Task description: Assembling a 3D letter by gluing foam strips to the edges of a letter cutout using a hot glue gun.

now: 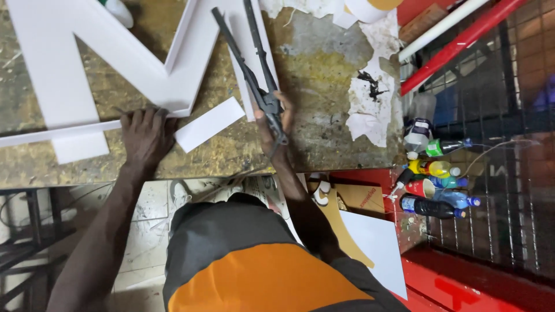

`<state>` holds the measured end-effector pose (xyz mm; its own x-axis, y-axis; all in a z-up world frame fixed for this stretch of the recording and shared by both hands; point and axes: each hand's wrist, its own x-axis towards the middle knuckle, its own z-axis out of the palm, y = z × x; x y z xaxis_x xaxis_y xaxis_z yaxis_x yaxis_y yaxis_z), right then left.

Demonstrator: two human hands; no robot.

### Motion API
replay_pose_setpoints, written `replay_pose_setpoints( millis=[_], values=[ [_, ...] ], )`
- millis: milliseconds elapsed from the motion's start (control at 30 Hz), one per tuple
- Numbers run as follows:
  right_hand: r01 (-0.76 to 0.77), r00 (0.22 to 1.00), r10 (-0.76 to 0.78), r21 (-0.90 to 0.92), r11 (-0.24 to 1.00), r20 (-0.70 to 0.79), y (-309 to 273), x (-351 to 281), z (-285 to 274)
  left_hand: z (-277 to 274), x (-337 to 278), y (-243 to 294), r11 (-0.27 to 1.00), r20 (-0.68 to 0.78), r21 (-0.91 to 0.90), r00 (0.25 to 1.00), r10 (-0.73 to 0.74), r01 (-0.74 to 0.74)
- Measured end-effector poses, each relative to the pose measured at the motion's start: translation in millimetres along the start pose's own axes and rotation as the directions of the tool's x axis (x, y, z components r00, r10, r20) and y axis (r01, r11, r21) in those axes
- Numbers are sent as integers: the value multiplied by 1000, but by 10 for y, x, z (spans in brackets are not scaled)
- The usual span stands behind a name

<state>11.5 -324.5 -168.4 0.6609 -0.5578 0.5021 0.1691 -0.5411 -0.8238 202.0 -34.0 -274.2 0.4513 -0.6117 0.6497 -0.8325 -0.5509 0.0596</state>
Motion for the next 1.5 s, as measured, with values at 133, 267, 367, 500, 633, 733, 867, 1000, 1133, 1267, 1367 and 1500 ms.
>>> replay_pose_setpoints(
  millis=[133,267,367,500,633,733,867,1000,1133,1267,1367,1500],
  values=[
    [-132,986,164,549,825,-8,-341,233,-92,5,-9,27,1000,-22,-22,1000,-8,8],
    [-119,993,95,573,811,72,-343,339,-310,90,-34,-12,999,-114,-15,993,27,-29],
    [-27,994,-8,305,952,113,-338,375,-489,102,-71,-8,1000,-123,-6,992,28,-29],
    [39,996,-62,294,955,70,-137,360,-446,161,-124,-14,1000,-145,-1,989,20,-20],
    [102,988,-134,326,940,76,40,565,-369,166,-142,11,1000,-113,-3,993,-22,22],
    [126,989,-146,320,939,39,-179,699,-394,159,-149,30,995,-83,-75,994,-70,64],
    [405,891,-446,291,867,89,-278,1005,-314,151,-132,68,995,-121,-90,992,-44,34],
    [513,821,-557,267,816,123,-385,1032,-86,55,-51,82,996,-142,-89,989,-38,26],
    [543,819,-558,136,829,134,-586,984,41,59,-53,67,993,-144,-119,989,-20,2],
    [508,859,-505,-16,861,85,-604,912,246,-99,83,65,988,-68,-138,994,-81,71],
    [381,922,-386,-199,903,16,-732,665,304,-79,33,49,982,-43,-165,994,-97,89],
    [249,966,-260,-234,940,-16,-736,542,521,-18,-29,14,989,-34,-135,997,-65,60]
  ],
)
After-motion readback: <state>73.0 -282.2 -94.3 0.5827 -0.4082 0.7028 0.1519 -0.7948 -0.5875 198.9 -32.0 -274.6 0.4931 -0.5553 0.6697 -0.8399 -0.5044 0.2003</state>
